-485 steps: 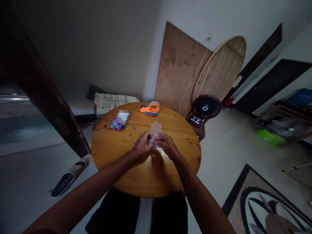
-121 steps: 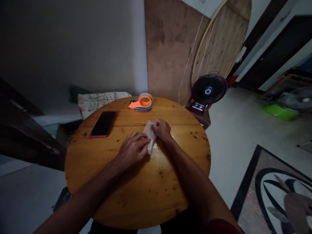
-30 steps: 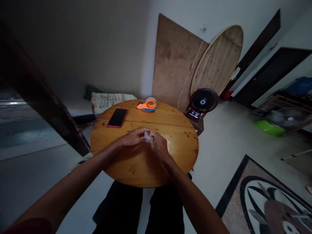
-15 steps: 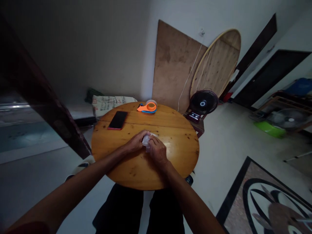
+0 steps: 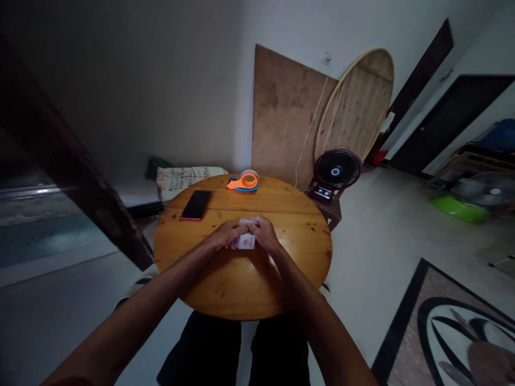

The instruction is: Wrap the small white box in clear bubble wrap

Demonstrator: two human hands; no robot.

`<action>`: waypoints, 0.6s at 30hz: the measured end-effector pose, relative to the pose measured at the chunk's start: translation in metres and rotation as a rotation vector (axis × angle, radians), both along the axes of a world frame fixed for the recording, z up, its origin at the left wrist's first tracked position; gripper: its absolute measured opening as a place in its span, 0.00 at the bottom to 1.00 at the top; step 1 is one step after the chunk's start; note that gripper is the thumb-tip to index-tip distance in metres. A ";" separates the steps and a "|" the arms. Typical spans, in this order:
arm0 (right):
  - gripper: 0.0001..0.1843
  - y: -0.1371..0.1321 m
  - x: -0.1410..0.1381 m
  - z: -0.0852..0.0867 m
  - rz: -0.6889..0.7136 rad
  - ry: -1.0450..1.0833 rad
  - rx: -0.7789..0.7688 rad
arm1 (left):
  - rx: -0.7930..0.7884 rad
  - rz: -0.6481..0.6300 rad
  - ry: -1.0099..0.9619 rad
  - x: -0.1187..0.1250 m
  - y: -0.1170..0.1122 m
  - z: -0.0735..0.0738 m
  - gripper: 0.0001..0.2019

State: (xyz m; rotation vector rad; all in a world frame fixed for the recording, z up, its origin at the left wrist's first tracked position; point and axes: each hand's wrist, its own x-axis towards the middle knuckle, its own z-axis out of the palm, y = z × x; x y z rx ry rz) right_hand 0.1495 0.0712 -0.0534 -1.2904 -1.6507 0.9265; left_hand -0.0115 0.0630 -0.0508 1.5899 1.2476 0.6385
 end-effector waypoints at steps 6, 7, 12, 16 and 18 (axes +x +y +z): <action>0.13 -0.009 0.008 -0.001 0.220 0.248 -0.180 | 0.173 0.126 0.101 -0.002 0.007 -0.009 0.18; 0.16 -0.012 0.011 0.000 0.288 0.269 -0.212 | 0.220 0.173 0.142 -0.001 0.007 -0.010 0.18; 0.28 -0.010 0.018 -0.007 0.296 0.241 -0.209 | 0.283 0.168 0.047 -0.002 0.007 -0.013 0.21; 0.24 -0.004 0.016 -0.016 0.235 0.232 -0.168 | 0.082 0.044 -0.340 -0.009 0.007 -0.012 0.19; 0.25 -0.004 0.015 -0.017 0.238 0.265 -0.157 | 0.015 0.010 -0.423 -0.012 0.006 -0.011 0.21</action>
